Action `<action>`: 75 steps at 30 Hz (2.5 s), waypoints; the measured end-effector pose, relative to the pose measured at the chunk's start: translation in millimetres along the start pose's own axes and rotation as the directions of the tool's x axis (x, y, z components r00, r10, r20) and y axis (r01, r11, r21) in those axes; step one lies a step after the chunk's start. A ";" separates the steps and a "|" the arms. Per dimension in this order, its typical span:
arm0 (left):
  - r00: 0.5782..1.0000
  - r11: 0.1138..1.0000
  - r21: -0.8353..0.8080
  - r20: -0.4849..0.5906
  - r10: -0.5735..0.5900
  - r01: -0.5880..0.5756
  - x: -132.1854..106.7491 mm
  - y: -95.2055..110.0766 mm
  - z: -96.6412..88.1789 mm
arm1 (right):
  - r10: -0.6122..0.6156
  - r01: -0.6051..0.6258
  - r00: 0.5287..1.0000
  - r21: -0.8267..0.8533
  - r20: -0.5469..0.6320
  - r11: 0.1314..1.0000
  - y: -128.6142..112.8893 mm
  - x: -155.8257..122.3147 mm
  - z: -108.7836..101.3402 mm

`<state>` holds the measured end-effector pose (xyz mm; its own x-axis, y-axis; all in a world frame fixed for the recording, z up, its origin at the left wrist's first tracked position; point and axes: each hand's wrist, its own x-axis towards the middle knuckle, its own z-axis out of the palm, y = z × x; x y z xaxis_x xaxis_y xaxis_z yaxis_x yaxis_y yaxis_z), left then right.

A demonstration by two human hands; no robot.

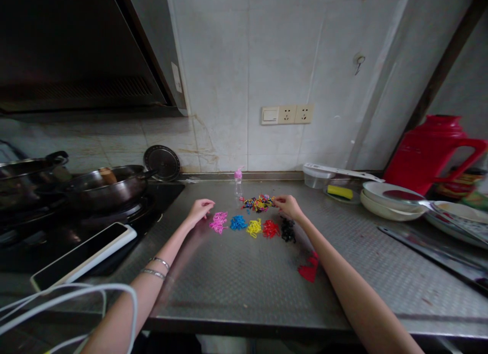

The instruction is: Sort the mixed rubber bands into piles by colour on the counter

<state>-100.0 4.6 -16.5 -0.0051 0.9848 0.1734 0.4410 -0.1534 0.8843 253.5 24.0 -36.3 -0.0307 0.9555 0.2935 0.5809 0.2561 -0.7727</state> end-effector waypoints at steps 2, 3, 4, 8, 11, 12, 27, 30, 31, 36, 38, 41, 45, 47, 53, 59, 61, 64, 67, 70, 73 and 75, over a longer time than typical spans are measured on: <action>0.999 0.998 -0.059 0.052 0.009 -0.006 -0.1 7.3 7.6 | -0.011 0.010 1.000 0.053 0.010 0.999 -5.1 1.7 2.7; 0.996 0.996 -0.084 0.087 0.014 -0.007 -0.2 12.6 12.9 | -0.023 0.022 1.000 0.075 0.016 0.997 -8.7 2.1 3.8; 0.993 0.995 -0.102 0.120 0.018 -0.006 -0.2 19.0 19.3 | -0.037 0.034 0.999 0.097 0.023 0.995 -13.1 2.0 4.8; 0.965 0.986 -0.165 0.255 0.062 -0.020 -0.4 51.2 51.3 | -0.083 0.071 0.995 0.180 0.063 0.981 -33.8 -2.1 8.8; 0.937 0.988 -0.146 0.337 0.096 -0.048 0.9 72.9 75.2 | -0.136 0.114 0.986 0.197 0.101 0.974 -46.0 -6.3 12.7; 0.932 0.988 -0.145 0.350 0.092 -0.044 1.8 77.7 82.0 | -0.159 0.134 0.981 0.199 0.115 0.971 -48.4 -7.2 14.2; 0.913 0.986 -0.066 0.370 0.169 -0.156 12.9 78.3 98.0 | -0.232 0.210 0.952 0.127 0.202 0.970 -49.6 -8.2 23.1; 0.927 0.986 -0.066 0.337 0.166 -0.152 15.7 77.4 94.6 | -0.216 0.195 0.955 0.117 0.202 0.974 -47.2 -7.5 17.9; 0.934 0.987 -0.068 0.317 0.163 -0.149 17.1 76.9 91.7 | -0.204 0.186 0.958 0.105 0.200 0.977 -46.1 -7.0 14.2; 0.955 0.993 -0.010 0.273 0.118 -0.120 24.8 74.3 64.2 | -0.139 0.124 0.944 0.069 0.300 0.990 -36.0 -3.5 -18.8; 0.955 0.993 0.016 0.277 0.108 -0.118 27.3 72.1 51.4 | -0.096 0.085 0.918 0.047 0.384 0.995 -29.5 -3.1 -34.0; 0.946 0.992 0.055 0.311 0.089 -0.111 29.6 67.0 36.9 | -0.001 -0.006 0.890 0.013 0.456 1.000 -20.1 -4.9 -51.6; 0.863 0.987 0.128 0.504 0.022 -0.100 27.0 62.1 30.6 | 0.085 -0.103 0.849 0.006 0.521 0.995 -12.6 -8.8 -64.0; 0.804 0.981 0.159 0.595 -0.003 -0.114 24.3 62.0 32.3 | 0.086 -0.098 0.847 -0.004 0.525 0.995 -9.1 -8.8 -66.6; 0.839 0.969 0.158 0.538 0.078 -0.191 23.8 64.5 41.6 | 0.079 -0.051 0.959 -0.111 0.271 0.993 13.4 -1.9 -62.5; 0.862 0.938 0.163 0.465 0.200 -0.305 31.1 55.6 67.1 | 0.170 -0.130 0.976 -0.256 0.140 0.958 35.7 -2.0 -53.1; 0.858 0.906 0.215 0.455 0.237 -0.364 32.2 52.3 80.8 | 0.180 -0.137 0.977 -0.304 0.117 0.943 37.1 -2.8 -51.6; 0.861 0.833 0.366 0.453 0.230 -0.416 30.9 52.2 98.1 | 0.157 -0.108 0.981 -0.348 0.116 0.931 35.8 -3.3 -50.2; 0.901 0.744 0.541 0.391 0.190 -0.392 26.7 57.8 106.9 | 0.150 -0.097 0.981 -0.364 0.121 0.926 35.0 -2.9 -49.1; 0.928 0.682 0.639 0.329 0.175 -0.355 21.6 64.7 109.4 | 0.156 -0.105 0.982 -0.374 0.109 0.922 36.4 -2.2 -48.1; 0.930 0.652 0.673 0.337 0.150 -0.349 17.2 69.2 110.9 | 0.151 -0.104 0.984 -0.380 0.096 0.919 38.3 -1.7 -47.6; 0.926 0.632 0.687 0.344 0.154 -0.359 15.0 70.3 112.2 | 0.147 -0.100 0.985 -0.381 0.094 0.919 38.9 -1.7 -47.7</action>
<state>31.7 17.6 -0.4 0.3714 0.9167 0.1476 0.8968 -0.3953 0.1987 314.9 25.4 -40.0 -0.0217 0.9922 0.1227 0.8470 0.0834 -0.5250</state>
